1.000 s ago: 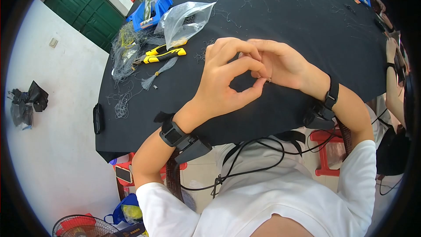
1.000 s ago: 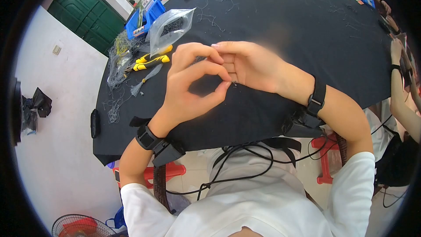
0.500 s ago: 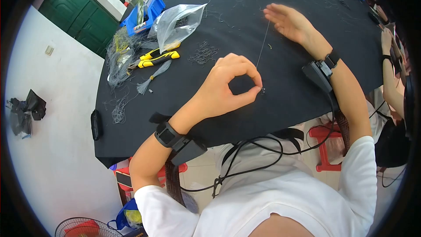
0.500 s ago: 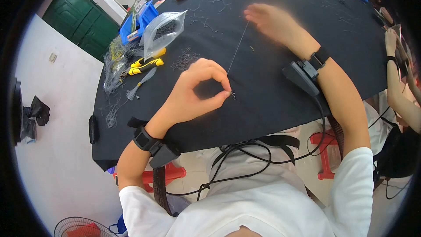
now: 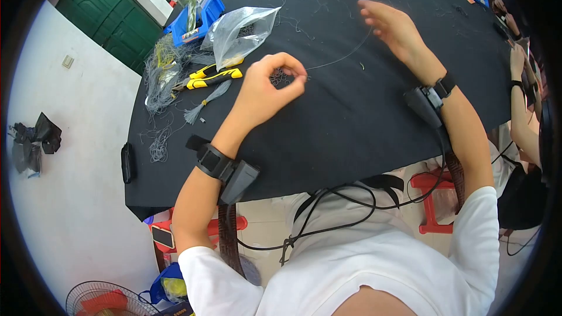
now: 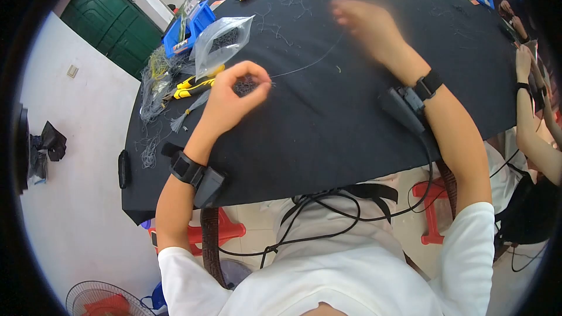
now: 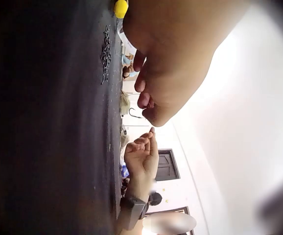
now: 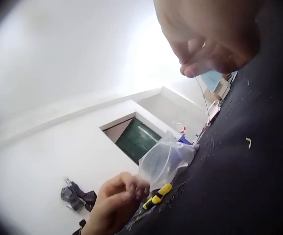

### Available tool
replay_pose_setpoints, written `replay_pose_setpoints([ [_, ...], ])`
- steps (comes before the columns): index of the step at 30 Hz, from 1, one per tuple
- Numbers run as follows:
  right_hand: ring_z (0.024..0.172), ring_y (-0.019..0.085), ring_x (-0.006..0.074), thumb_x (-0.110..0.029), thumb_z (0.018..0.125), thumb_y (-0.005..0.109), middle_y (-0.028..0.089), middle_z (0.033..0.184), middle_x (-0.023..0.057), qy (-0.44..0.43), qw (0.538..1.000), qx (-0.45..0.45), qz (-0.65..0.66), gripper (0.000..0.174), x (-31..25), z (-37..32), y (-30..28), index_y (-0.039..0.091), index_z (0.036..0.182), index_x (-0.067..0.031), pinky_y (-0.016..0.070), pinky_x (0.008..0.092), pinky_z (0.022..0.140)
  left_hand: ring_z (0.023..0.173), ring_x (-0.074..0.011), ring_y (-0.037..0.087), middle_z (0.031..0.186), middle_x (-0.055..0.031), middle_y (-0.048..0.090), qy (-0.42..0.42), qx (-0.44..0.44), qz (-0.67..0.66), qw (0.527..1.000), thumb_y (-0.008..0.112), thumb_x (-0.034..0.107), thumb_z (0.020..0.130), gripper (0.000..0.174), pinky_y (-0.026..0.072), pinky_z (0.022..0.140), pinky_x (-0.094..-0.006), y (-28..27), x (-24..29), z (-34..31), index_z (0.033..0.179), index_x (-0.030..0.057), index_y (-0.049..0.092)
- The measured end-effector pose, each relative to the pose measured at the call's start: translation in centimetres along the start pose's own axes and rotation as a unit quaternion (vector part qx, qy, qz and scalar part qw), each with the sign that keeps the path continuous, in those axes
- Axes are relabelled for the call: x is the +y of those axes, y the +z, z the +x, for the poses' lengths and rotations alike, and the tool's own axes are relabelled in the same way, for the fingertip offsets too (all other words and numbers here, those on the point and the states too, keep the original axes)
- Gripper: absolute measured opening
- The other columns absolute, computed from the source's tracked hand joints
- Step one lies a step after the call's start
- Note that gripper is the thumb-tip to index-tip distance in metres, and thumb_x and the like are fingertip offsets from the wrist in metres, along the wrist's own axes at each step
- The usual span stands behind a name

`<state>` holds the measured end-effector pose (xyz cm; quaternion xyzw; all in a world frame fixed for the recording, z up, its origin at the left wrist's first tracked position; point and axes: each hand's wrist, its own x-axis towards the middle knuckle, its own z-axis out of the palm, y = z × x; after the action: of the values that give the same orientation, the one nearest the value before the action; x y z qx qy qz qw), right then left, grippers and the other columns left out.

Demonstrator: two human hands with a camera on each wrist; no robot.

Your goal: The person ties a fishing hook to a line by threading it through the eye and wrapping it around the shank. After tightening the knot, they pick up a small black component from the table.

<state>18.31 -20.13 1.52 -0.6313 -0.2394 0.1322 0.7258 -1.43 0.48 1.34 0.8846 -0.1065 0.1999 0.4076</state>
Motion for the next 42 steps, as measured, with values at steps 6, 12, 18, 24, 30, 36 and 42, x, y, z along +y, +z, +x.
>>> replay_pose_setpoints([
  [6,0.063,0.049,0.0029,-0.022,0.087,0.056,0.057,0.074,-0.0027,-0.085,0.964,-0.183,-0.174,0.022,-0.6,-4.0,4.5,0.064,0.096,-0.0037,0.0403,0.0178,0.056,0.078,-0.0111,0.054,0.082,-0.0006,0.062,0.051,0.077,0.070,0.993,0.064,0.006,0.073,0.007,0.0383,0.071,-0.0246,0.0,0.1,0.2,0.079,0.0060,0.061],
  [12,0.051,0.034,0.0021,-0.015,0.086,0.054,0.042,0.058,-0.0046,-0.173,0.926,-0.263,-0.210,0.013,0.2,-6.3,6.2,0.056,0.081,-0.0032,0.0278,0.0217,0.047,0.090,-0.0191,0.056,0.091,-0.0042,0.063,0.140,0.110,0.134,0.975,0.066,0.001,0.067,0.013,0.0408,0.082,-0.0304,0.0,0.7,0.4,0.078,0.0059,0.062],
  [18,0.055,0.035,0.0032,-0.013,0.086,0.050,0.041,0.060,-0.0036,-0.177,0.929,-0.258,-0.195,0.010,0.8,-6.1,6.0,0.053,0.082,-0.0042,0.0299,0.0222,0.050,0.090,-0.0208,0.057,0.091,-0.0042,0.065,0.168,0.124,0.132,0.969,0.068,0.003,0.064,0.013,0.0440,0.080,-0.0319,0.3,1.2,0.4,0.075,0.0068,0.063],
  [24,0.055,0.036,0.0037,-0.013,0.087,0.050,0.042,0.061,-0.0028,-0.189,0.927,-0.265,-0.184,0.010,0.6,-6.2,6.2,0.054,0.085,-0.0042,0.0308,0.0221,0.050,0.085,-0.0205,0.059,0.087,-0.0038,0.066,0.175,0.128,0.109,0.970,0.067,0.001,0.064,0.013,0.0450,0.078,-0.0317,0.4,1.3,0.4,0.075,0.0064,0.063],
  [30,0.054,0.036,0.0036,-0.015,0.087,0.053,0.042,0.060,-0.0027,-0.186,0.926,-0.264,-0.196,0.011,0.5,-6.2,6.2,0.057,0.087,-0.0046,0.0301,0.0221,0.049,0.079,-0.0189,0.060,0.081,-0.0032,0.066,0.165,0.141,0.092,0.972,0.067,0.000,0.065,0.012,0.0454,0.075,-0.0302,0.5,1.1,0.3,0.075,0.0056,0.063],
  [36,0.053,0.036,0.0040,-0.015,0.088,0.053,0.042,0.059,-0.0026,-0.189,0.928,-0.259,-0.190,0.011,0.7,-6.2,6.2,0.057,0.088,-0.0048,0.0300,0.0223,0.049,0.078,-0.0185,0.059,0.079,-0.0031,0.065,0.171,0.148,0.091,0.970,0.068,-0.001,0.064,0.014,0.0460,0.072,-0.0289,0.5,1.0,0.4,0.075,0.0058,0.064],
  [42,0.053,0.036,0.0045,-0.016,0.088,0.054,0.043,0.059,-0.0026,-0.189,0.927,-0.262,-0.193,0.012,0.8,-6.2,6.3,0.058,0.088,-0.0048,0.0300,0.0228,0.049,0.077,-0.0188,0.059,0.077,-0.0040,0.065,0.183,0.147,0.088,0.968,0.068,-0.001,0.062,0.014,0.0467,0.070,-0.0288,0.6,0.9,0.3,0.073,0.0057,0.064],
])
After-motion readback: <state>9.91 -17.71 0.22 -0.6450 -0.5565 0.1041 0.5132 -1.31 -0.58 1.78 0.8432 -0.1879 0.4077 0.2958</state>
